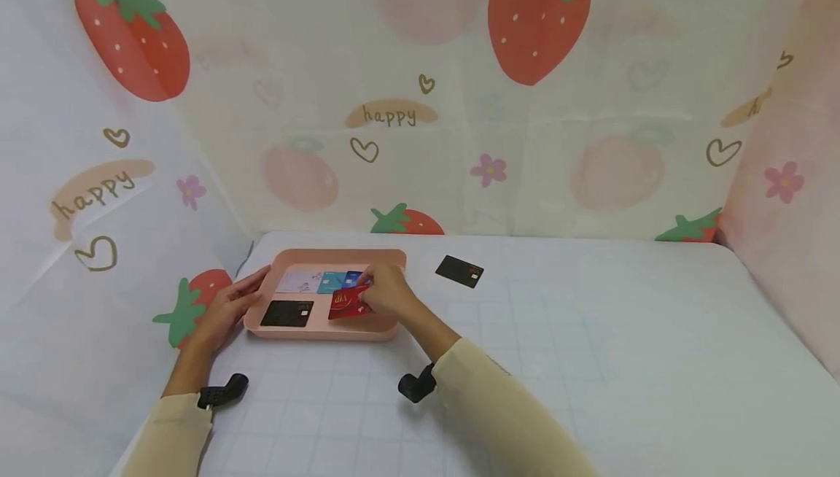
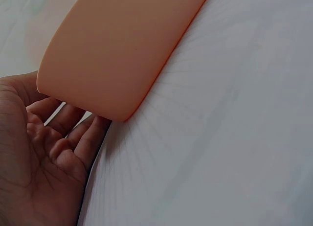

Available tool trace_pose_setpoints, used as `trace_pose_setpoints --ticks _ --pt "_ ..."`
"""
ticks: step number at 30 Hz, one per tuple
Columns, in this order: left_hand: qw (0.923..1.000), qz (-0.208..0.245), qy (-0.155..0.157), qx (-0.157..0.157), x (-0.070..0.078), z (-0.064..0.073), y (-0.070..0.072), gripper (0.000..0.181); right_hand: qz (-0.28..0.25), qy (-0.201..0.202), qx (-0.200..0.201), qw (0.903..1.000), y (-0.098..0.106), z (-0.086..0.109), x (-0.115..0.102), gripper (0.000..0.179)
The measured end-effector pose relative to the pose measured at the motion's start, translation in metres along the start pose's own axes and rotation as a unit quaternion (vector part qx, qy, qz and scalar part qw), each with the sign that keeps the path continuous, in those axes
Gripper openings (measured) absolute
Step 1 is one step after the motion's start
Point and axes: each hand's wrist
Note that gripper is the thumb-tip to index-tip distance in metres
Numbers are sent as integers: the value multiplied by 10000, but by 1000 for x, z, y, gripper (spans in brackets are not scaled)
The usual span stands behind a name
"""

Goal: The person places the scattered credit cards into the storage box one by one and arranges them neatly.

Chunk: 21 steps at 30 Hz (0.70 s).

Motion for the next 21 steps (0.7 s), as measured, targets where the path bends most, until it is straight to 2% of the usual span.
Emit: trace_pose_setpoints --ticks 11,21 --pt "10000 -64 -31 -29 2 -1 0 55 60 -155 -52 9998 -14 -9 -1 22" --pt "9999 -78 99 4 0 -2 1 54 -41 -157 -46 9999 -22 -18 6 19"
Point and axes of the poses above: each hand's wrist, its own z-axis away from the middle knuckle, its own y-axis out of the back of the hand, x = y × z, and after that the axes turned 4 degrees about -y, right-handed
